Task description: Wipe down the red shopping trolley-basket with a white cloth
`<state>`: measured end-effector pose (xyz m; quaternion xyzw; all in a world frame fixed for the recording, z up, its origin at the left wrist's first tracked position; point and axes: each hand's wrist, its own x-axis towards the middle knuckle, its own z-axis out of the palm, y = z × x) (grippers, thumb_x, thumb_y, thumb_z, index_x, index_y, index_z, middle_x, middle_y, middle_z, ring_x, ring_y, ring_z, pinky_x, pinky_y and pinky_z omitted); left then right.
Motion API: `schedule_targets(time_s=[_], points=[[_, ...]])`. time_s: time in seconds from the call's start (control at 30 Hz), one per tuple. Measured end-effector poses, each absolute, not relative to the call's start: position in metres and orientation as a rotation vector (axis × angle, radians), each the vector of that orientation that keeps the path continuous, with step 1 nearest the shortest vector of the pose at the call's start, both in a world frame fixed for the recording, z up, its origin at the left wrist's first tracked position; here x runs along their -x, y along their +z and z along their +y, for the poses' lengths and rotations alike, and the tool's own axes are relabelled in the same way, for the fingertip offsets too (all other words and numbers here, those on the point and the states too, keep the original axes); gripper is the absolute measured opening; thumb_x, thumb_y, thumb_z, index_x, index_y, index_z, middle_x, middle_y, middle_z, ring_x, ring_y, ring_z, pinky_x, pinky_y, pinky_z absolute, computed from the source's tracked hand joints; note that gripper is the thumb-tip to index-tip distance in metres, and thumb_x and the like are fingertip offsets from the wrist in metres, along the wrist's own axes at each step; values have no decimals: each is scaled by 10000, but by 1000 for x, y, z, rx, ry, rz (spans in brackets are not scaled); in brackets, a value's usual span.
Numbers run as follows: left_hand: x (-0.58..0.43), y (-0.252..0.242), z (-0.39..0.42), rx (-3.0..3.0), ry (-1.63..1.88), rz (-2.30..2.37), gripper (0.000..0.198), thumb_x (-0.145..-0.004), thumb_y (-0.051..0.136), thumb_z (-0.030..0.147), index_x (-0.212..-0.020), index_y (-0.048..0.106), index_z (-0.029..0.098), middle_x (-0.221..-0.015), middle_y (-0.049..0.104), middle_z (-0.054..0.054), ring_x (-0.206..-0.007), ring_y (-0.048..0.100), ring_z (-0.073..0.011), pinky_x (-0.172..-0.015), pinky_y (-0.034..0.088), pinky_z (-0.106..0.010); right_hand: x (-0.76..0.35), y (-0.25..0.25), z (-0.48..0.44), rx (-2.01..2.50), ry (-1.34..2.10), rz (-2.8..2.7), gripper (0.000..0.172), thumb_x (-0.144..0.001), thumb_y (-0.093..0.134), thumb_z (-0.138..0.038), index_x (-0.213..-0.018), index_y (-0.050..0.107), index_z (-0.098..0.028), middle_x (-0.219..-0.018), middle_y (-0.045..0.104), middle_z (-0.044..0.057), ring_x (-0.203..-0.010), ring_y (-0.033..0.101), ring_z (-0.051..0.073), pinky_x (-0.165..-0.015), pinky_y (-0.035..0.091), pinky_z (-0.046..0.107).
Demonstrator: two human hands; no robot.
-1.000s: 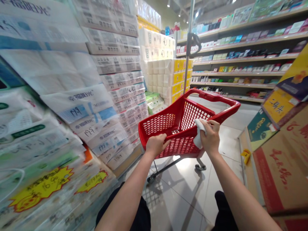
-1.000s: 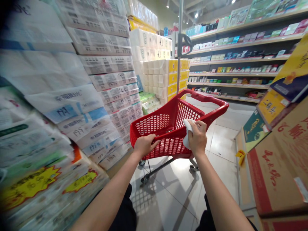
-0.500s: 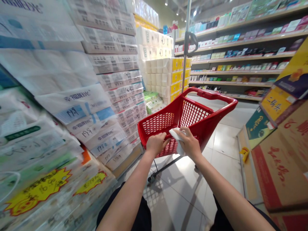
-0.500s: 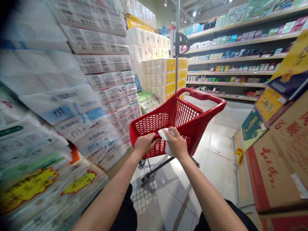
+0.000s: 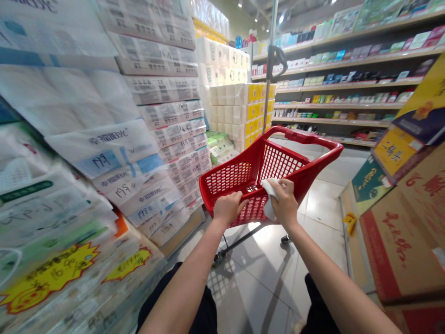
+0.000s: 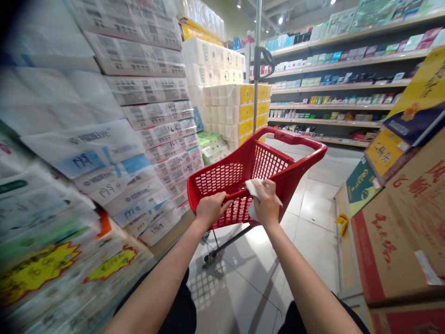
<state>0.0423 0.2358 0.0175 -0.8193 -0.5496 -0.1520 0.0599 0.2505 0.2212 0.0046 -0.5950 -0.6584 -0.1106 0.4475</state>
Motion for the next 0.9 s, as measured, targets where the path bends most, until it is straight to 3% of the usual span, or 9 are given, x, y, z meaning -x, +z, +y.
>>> schedule_targets(time_s=[0.2, 0.4, 0.57, 0.9], points=[[-44, 19, 237, 2500, -438, -1683, 274, -968, 391, 429, -1055, 549, 223, -988, 672, -56, -860, 653, -204, -673, 418, -280, -200, -3, 207, 1395, -242, -1938, 517, -850, 503, -172, -1341, 498, -332, -1277, 461, 81, -1002, 599, 216, -705, 541, 288], [-38, 23, 238, 2509, -417, -1700, 390, -931, 404, 566, -1079, 550, 237, -1003, 679, -64, -899, 648, -213, -681, 415, -273, -243, 15, 217, 1559, -343, -1915, 461, -899, 494, -285, -1340, 474, -415, -1284, 479, 19, -961, 600, 174, -533, 464, 212], [-16, 28, 243, 2472, -270, -1737, 475, -872, 432, 662, -995, 595, 234, -921, 699, -63, -872, 657, -237, -687, 420, -286, -291, 27, 226, 1751, -406, -1629, 450, -908, 468, -340, -1351, 461, -415, -1260, 449, 33, -1041, 564, 203, -514, 438, 207], [-15, 20, 245, 2574, -214, -1656, 426, -906, 421, 613, -999, 590, 233, -934, 704, -57, -871, 667, -221, -666, 427, -266, -261, 20, 226, 1806, -226, -1736, 448, -947, 402, -401, -1395, 407, -400, -1158, 527, 32, -840, 605, 170, -548, 408, 230]])
